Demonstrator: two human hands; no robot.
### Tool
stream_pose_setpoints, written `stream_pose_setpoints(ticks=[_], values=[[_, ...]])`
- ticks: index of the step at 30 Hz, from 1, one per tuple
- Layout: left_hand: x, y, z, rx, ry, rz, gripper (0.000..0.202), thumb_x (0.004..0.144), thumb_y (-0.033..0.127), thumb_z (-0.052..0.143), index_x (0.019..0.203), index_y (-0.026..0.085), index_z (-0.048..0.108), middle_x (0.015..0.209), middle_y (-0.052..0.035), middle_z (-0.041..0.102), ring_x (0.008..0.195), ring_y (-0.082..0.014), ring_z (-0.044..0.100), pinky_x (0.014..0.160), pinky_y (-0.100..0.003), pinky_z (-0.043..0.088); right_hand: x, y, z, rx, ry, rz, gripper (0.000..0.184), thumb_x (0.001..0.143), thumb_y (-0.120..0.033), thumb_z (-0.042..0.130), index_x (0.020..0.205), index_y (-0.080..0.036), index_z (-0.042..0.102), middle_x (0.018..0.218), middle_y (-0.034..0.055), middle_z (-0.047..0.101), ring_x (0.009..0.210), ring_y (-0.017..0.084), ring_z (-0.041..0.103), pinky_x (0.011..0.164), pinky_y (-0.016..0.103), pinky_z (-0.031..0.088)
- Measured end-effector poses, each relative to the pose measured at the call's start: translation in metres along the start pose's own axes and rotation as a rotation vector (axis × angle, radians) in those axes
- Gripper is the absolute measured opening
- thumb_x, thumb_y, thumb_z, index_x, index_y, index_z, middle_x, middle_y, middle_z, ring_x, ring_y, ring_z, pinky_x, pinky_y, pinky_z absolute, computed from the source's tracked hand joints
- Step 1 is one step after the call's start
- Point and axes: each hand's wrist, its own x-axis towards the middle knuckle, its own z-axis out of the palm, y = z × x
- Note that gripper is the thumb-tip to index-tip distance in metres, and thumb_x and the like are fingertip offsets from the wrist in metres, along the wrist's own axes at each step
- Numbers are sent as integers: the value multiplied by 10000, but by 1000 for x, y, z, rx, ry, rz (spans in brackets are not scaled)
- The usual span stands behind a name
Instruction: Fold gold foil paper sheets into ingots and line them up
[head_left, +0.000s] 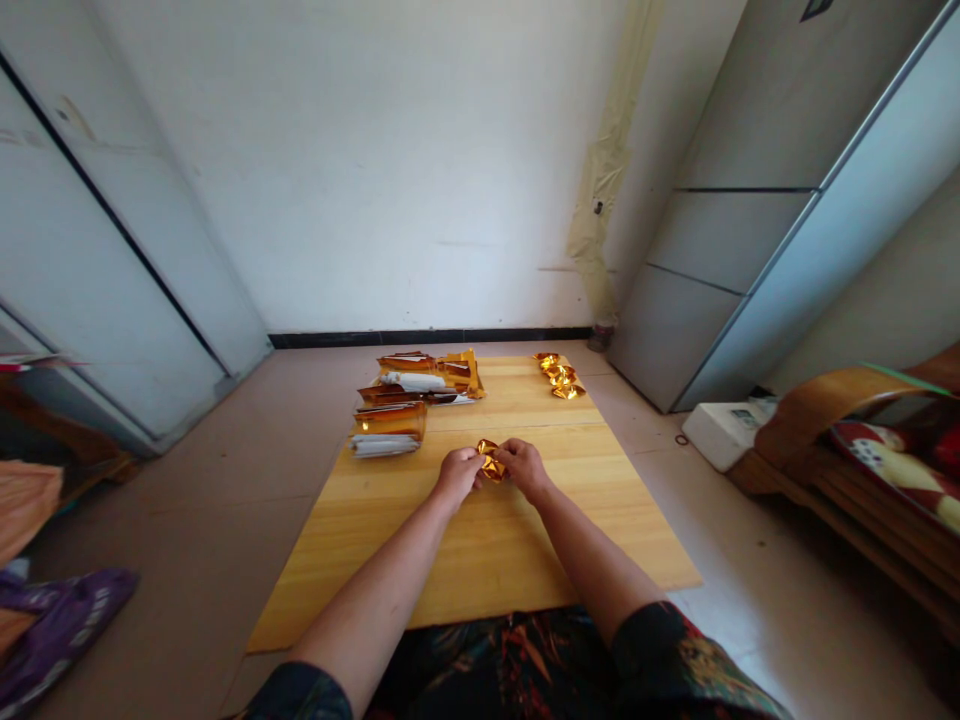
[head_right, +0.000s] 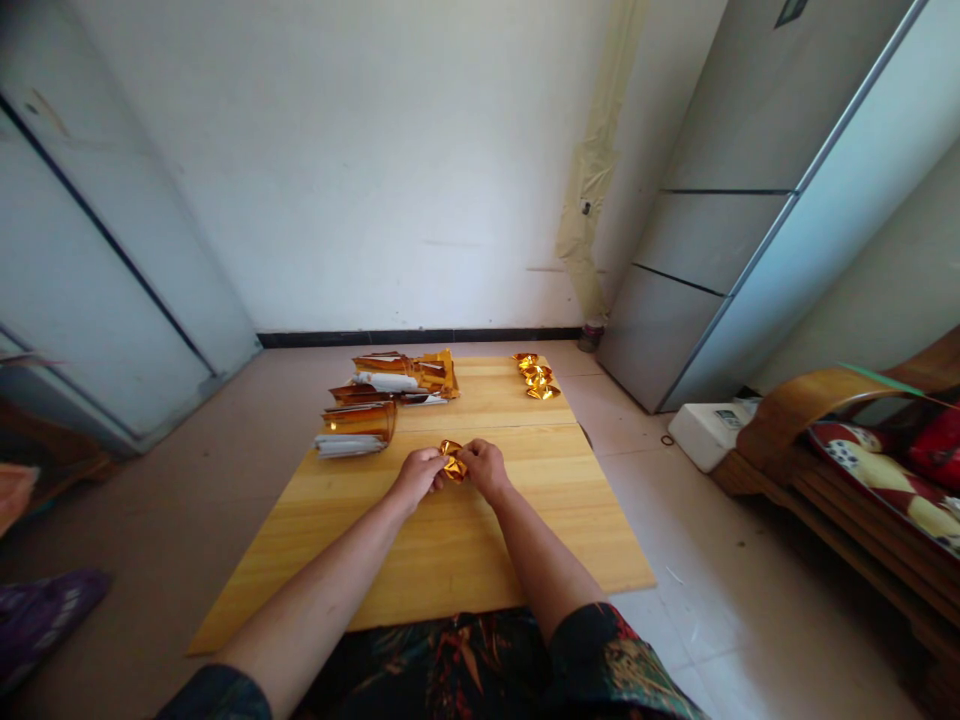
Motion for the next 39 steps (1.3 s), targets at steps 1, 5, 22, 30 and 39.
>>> stream_pose_setpoints(ticks=[1,5,22,30,39], values=[[-1,1,-1,-8,-9,-6,216,759,333,504,634,157,519,462,40,513,389,-76,472,395,-174,299,0,0,0,2,2,3,195,733,-340,550,646,-166,560,544,-37,552,521,96,492,487,186,355],[-2,2,-1,-9,-25,-19,233,745,353,526,623,155,524,451,40,511,384,-75,473,393,-172,293,-1,-3,-2,-67,17,-12,155,729,-293,541,645,-167,573,551,-33,561,531,95,489,501,184,360],[1,0,0,56,47,-1,231,729,325,499,558,170,512,456,40,513,368,-78,468,395,-190,302,-3,-8,-4,-185,21,-150,96,713,-221,548,630,-179,575,579,-43,574,567,92,504,536,171,369],[-1,-2,-1,0,52,7,237,737,321,486,552,174,504,424,48,485,364,-77,441,408,-196,273,-5,-12,-9,-264,17,-159,106,708,-214,539,619,-186,588,606,-33,596,594,105,516,552,183,360],[-5,2,-6,-42,-39,22,202,715,279,474,573,157,549,466,19,542,389,-83,466,402,-197,288,-5,-17,-11,-216,59,-71,99,667,-166,527,597,-188,593,566,-41,584,582,106,521,538,184,357]])
